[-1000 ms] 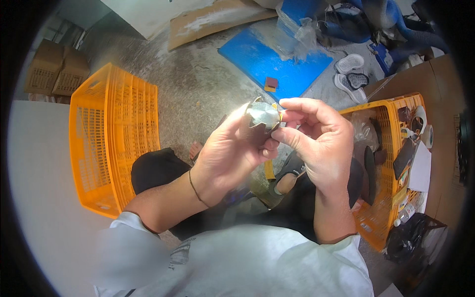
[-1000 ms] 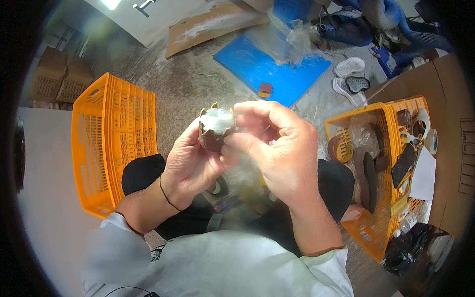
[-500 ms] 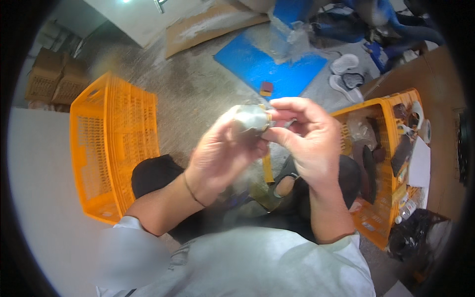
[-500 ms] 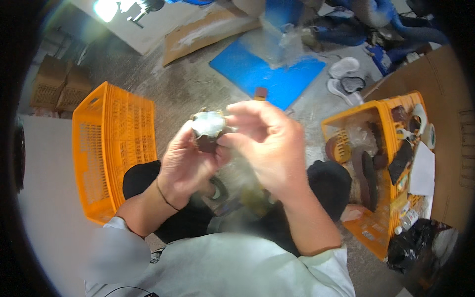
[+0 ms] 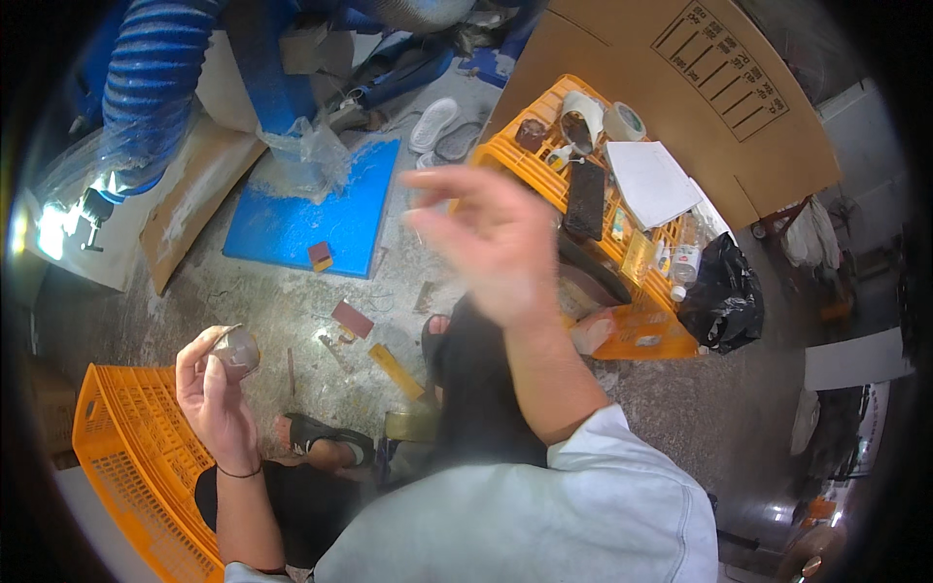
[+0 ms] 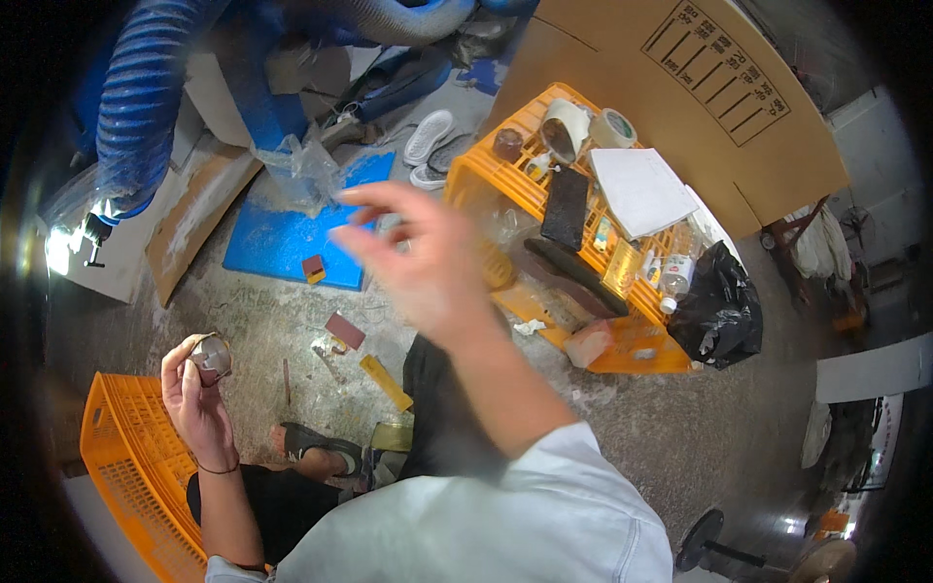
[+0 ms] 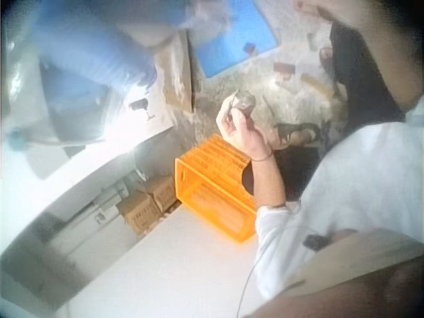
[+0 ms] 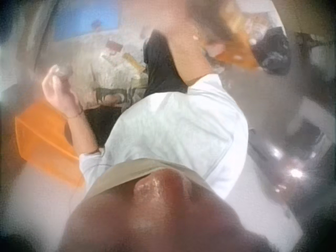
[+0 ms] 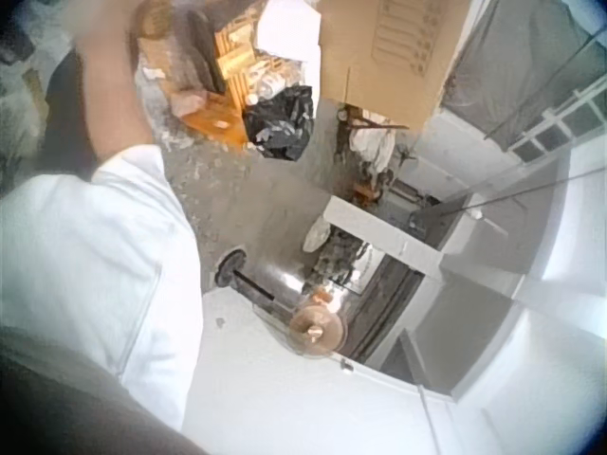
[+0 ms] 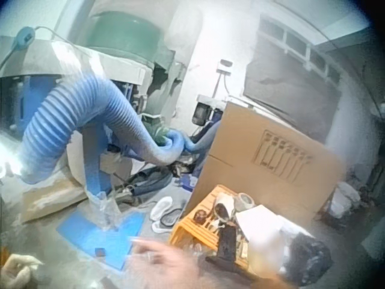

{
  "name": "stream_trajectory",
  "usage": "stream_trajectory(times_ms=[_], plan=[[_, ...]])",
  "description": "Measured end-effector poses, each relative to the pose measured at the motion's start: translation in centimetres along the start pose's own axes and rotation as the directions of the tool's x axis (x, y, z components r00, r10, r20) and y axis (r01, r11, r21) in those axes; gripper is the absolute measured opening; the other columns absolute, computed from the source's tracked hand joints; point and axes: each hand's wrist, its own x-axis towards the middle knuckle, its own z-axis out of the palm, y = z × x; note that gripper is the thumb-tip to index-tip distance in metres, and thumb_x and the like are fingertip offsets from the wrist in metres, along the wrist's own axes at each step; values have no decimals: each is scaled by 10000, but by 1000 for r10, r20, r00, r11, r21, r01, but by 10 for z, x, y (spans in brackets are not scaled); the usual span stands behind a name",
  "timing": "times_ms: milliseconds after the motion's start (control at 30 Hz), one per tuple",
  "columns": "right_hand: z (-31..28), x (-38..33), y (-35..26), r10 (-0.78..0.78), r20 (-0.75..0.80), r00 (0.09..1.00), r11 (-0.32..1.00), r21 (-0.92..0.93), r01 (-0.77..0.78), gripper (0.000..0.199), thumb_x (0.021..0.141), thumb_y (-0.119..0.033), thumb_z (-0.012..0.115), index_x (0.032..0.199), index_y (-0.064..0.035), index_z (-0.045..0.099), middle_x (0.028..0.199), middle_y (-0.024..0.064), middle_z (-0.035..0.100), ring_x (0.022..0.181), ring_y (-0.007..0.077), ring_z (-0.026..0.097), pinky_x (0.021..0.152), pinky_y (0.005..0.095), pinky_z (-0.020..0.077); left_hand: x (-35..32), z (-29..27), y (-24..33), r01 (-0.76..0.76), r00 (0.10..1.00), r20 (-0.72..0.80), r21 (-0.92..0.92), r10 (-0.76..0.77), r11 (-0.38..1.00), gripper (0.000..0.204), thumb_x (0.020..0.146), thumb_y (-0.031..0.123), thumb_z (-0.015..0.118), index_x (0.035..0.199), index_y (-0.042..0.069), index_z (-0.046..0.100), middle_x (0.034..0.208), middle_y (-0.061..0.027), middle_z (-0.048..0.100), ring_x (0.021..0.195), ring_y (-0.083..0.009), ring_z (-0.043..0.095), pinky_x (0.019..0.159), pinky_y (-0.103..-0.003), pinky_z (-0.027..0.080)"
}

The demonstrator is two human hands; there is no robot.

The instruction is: The person cuts a piece of cardboard with scissors, then attaches it to a cylindrical object. They apply glue to the cardboard and press it onto the cylinder, adjusting the fit. The person handles small parts and tools while seated on the floor.

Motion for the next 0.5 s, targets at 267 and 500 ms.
stream_trajectory(times_ms=[267,500], plan=[[-181,22,77,-275,-462,843,488,-823,-292,463,710,-194,879,1092,1,704,1122,150,689,1038,307,622,945,402,495,-5,22,3,-249,957,205,220,205,943,281,984,163,619,1219,8,609,1283,-188,575,1154,-249,590,1020,-385,472],[-244,84,149,-48,-383,922,423,-844,-329,526,668,-286,869,1100,-11,750,1214,211,677,1160,403,590,1030,471,466,-4,43,8,-149,971,198,55,136,987,286,903,13,560,1184,-21,601,1260,-215,571,1143,-271,603,1009,-400,492]])
